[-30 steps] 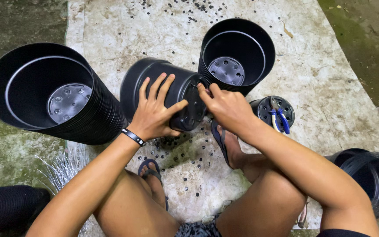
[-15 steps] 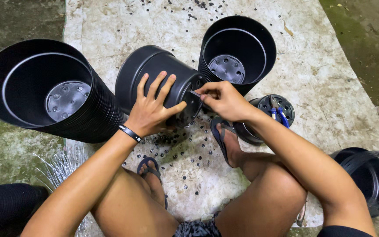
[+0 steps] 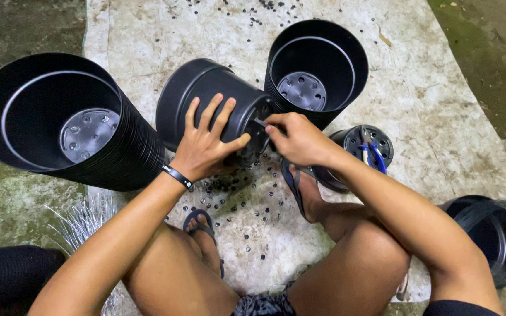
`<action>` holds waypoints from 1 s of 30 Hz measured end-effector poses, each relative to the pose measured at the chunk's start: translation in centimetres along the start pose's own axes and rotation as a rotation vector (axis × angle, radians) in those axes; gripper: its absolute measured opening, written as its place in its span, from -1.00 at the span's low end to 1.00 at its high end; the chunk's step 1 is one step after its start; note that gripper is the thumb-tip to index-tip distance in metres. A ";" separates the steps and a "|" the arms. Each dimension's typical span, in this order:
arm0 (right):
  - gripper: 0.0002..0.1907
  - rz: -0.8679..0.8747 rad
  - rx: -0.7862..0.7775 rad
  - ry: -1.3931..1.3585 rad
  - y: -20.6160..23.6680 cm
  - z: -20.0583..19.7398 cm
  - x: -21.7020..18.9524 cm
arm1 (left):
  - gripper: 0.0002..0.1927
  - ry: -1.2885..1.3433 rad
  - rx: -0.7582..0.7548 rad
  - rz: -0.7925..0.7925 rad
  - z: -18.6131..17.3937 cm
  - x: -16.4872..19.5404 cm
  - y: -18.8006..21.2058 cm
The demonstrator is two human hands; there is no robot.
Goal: The person sits on the floor and uses a small knife to punch holes in the bottom of black plastic pots. They repeatedly pick up a pot, puncture the base, and place it aside, working through a stack of pots.
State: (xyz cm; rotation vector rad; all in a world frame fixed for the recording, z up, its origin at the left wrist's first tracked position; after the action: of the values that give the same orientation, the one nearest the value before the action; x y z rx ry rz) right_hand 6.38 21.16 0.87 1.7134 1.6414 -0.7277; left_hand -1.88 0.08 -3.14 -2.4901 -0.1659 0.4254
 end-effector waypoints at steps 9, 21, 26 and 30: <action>-0.73 -0.004 -0.145 -0.296 -0.9 -0.2 2.0 | 0.00 0.273 -0.132 -0.079 -0.4 -0.3 -0.3; -0.84 -0.185 0.173 0.539 1.0 -0.3 -3.1 | 0.38 0.318 -0.224 -0.129 -0.6 0.2 -0.9; -0.77 0.095 -0.047 0.018 0.4 -0.3 -0.2 | 0.37 0.302 -0.218 -0.073 -1.0 0.5 -0.4; -0.73 0.239 -0.157 -0.546 -0.6 0.4 2.3 | 0.37 0.306 -0.194 -0.060 -1.1 0.6 -0.6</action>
State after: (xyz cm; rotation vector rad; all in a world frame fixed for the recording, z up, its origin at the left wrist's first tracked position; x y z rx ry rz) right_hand 5.93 22.32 -1.15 1.4056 1.0698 -0.8326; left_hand -0.93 0.11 -2.15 -2.6951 -0.1640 -0.0004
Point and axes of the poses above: each hand's wrist, its own y-axis away from the middle knuckle, its own z-axis out of the palm, x = y × z, the point moved 3 cm from there along -y, towards the middle knuckle, and after that the axes turned 7 degrees about z, right-handed, at the moved point
